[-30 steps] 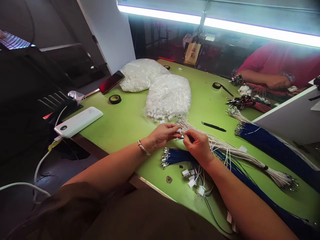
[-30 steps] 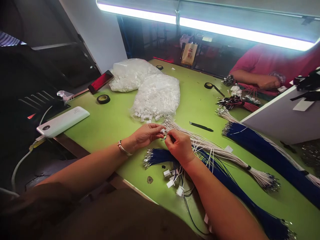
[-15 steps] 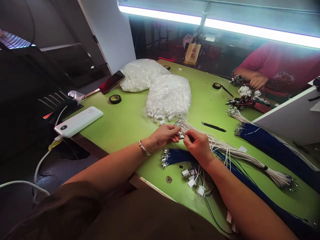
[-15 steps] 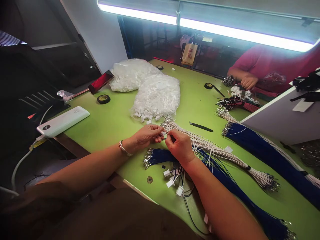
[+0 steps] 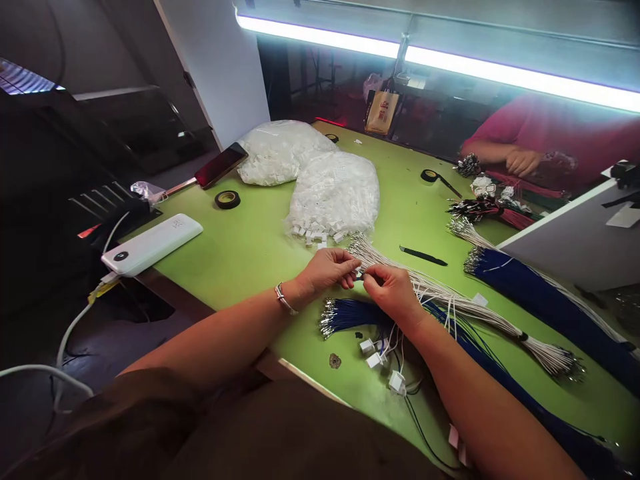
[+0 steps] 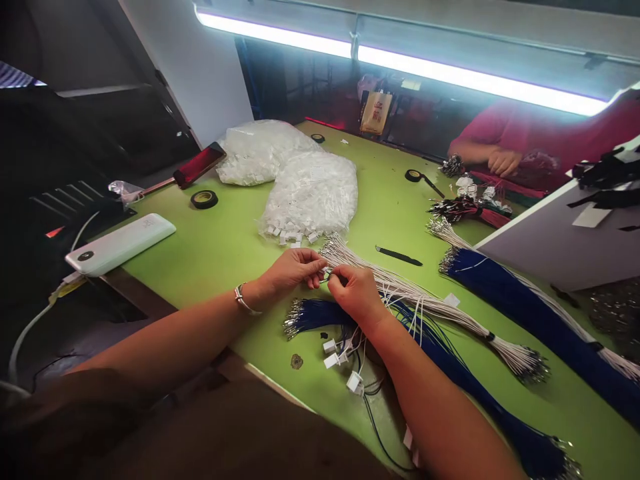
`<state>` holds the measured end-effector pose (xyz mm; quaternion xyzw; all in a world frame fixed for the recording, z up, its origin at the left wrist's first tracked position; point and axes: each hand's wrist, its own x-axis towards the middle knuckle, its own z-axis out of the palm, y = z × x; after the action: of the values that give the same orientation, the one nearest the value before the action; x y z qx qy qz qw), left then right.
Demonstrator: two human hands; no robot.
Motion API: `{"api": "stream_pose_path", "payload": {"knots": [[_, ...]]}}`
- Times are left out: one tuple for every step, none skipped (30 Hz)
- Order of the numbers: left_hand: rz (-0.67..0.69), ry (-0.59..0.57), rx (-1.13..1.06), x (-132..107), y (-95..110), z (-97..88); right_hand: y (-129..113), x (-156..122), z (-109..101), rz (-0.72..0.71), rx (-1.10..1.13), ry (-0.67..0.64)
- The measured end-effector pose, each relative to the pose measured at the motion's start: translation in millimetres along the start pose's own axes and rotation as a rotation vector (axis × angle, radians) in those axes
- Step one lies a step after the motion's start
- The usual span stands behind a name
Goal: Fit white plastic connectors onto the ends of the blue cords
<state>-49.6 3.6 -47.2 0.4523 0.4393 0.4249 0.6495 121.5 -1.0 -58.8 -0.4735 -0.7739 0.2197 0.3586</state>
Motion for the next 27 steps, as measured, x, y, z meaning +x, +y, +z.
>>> {"api": "stream_pose_path", "payload": {"knots": [[-0.002, -0.015, 0.011, -1, 0, 0.6, -1, 0, 0, -0.011, -0.011, -0.009], [-0.006, -0.028, 0.024, -1, 0, 1.1, -2, 0, 0, -0.018, -0.017, -0.015], [-0.011, -0.036, 0.041, -2, 1, 1.2, -3, 0, 0, -0.019, -0.018, -0.022], [-0.021, -0.049, 0.064, -2, 3, 0.5, -4, 0, -1, -0.015, -0.007, -0.039], [-0.035, -0.066, 0.095, -3, 6, -1.1, -5, 1, -3, -0.002, 0.018, -0.073], [-0.055, -0.093, 0.136, -3, 9, -3.8, -5, 3, -4, 0.019, 0.053, -0.121], [-0.081, -0.131, 0.19, -4, 12, -7.2, -4, 5, -6, 0.045, 0.089, -0.171], [-0.11, -0.176, 0.255, -4, 15, -11.2, -3, 7, -8, 0.073, 0.109, -0.205], [-0.135, -0.222, 0.322, -4, 18, -15.3, -1, 9, -9, 0.093, 0.092, -0.212], [-0.153, -0.266, 0.383, -5, 19, -19.0, 1, 11, -10, 0.103, 0.026, -0.195], [-0.16, -0.307, 0.428, -5, 20, -22.1, 4, 12, -10, 0.103, -0.085, -0.164], [-0.16, -0.345, 0.456, -5, 20, -24.4, 6, 13, -9, 0.096, -0.221, -0.134], [-0.154, -0.376, 0.466, -6, 20, -25.7, 7, 14, -8, 0.086, -0.358, -0.122], [-0.146, -0.395, 0.465, -6, 19, -26.1, 8, 14, -7, 0.079, -0.478, -0.131], [-0.14, -0.406, 0.462, -6, 19, -25.9, 8, 15, -6, 0.075, -0.568, -0.157], [-0.134, -0.405, 0.46, -6, 19, -25.3, 7, 15, -4, 0.075, -0.631, -0.185], [-0.129, -0.396, 0.458, -6, 19, -24.3, 5, 15, -3, 0.074, -0.677, -0.213], [-0.125, -0.383, 0.456, -6, 19, -23.4, 3, 16, -2, 0.073, -0.717, -0.239], [-0.121, -0.372, 0.45, -6, 19, -22.5, 1, 16, -1, 0.072, -0.758, -0.26], [-0.117, -0.367, 0.442, -6, 20, -21.8, -2, 17, 0, 0.069, -0.8, -0.283], [-0.113, -0.365, 0.435, -6, 20, -21.4, -4, 17, 0, 0.067, -0.841, -0.307], [-0.109, -0.368, 0.431, -6, 20, -21.1, -5, 17, 1, 0.064, -0.875, -0.33], [-0.106, -0.379, 0.431, -6, 20, -21.0, -6, 17, 1, 0.06, -0.894, -0.343], [-0.101, -0.386, 0.43, -6, 20, -21.0, -6, 17, 0, 0.057, -0.891, -0.339], [-0.094, -0.381, 0.422, -5, 19, -20.9, -5, 17, -2, 0.055, -0.866, -0.317], [-0.083, -0.362, 0.407, -5, 18, -20.6, -3, 16, -5, 0.053, -0.82, -0.273], [-0.072, -0.333, 0.382, -4, 17, -19.9, 0, 16, -9, 0.05, -0.761, -0.214]]}}
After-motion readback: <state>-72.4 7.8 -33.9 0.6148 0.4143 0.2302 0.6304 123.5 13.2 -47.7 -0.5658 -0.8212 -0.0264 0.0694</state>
